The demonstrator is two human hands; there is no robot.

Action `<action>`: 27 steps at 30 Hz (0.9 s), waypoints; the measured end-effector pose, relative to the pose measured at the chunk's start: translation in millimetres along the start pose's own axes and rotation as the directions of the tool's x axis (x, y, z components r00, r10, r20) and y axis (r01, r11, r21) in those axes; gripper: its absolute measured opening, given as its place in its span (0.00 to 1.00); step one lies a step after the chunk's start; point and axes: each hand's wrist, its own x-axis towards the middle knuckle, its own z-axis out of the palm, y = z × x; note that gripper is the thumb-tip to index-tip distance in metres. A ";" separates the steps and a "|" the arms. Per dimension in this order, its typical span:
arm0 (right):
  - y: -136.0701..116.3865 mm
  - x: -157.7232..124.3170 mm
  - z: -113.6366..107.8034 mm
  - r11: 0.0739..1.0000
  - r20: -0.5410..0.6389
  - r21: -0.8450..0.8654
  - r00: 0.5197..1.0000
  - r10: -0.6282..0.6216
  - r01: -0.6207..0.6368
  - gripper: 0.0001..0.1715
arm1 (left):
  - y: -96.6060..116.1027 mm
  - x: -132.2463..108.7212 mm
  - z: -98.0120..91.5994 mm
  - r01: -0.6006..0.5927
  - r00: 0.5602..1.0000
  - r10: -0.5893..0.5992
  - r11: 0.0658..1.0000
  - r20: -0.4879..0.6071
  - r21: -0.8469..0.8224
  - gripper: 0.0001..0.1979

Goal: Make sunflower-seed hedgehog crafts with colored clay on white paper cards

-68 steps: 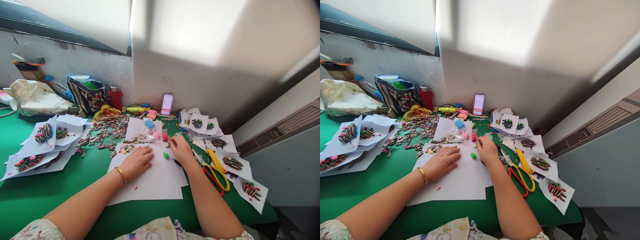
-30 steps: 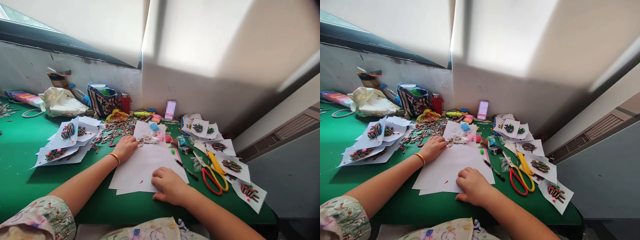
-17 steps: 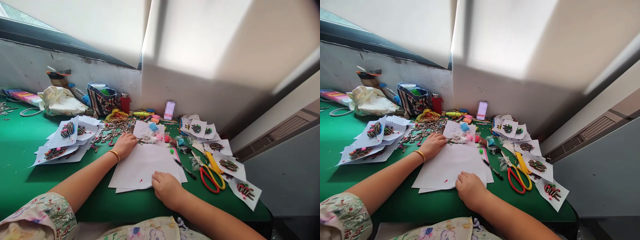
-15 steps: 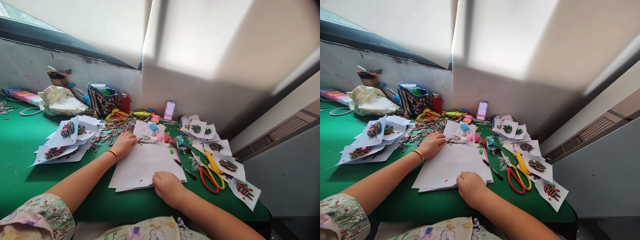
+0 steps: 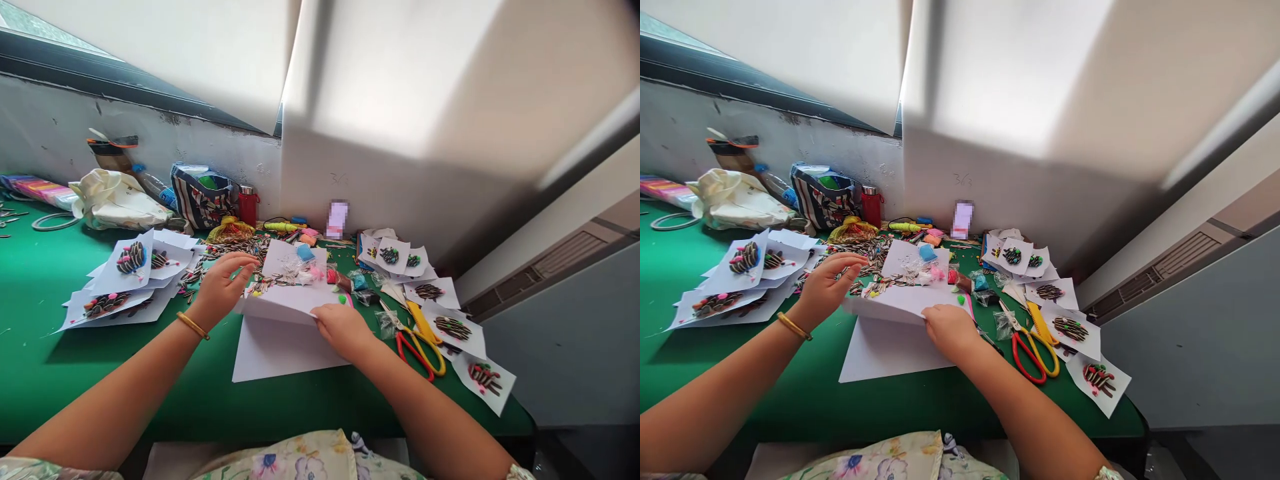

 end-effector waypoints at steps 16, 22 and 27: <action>22.9 9.5 -32.7 0.895 0.006 0.430 0.992 0.129 -0.119 0.27 | -26.2 -31.5 -1.3 0.423 0.885 -0.460 0.859 -0.074 -0.288 0.19; 31.1 -1.7 -53.7 0.778 -0.164 0.625 0.964 0.210 -0.063 0.19 | -19.1 -42.3 6.2 0.382 0.922 -0.386 0.913 -0.001 -0.145 0.16; 33.1 -8.8 -65.5 0.730 -0.222 0.679 0.925 0.308 -0.080 0.18 | 9.5 -74.4 18.4 -0.025 0.976 0.006 0.996 0.219 0.081 0.18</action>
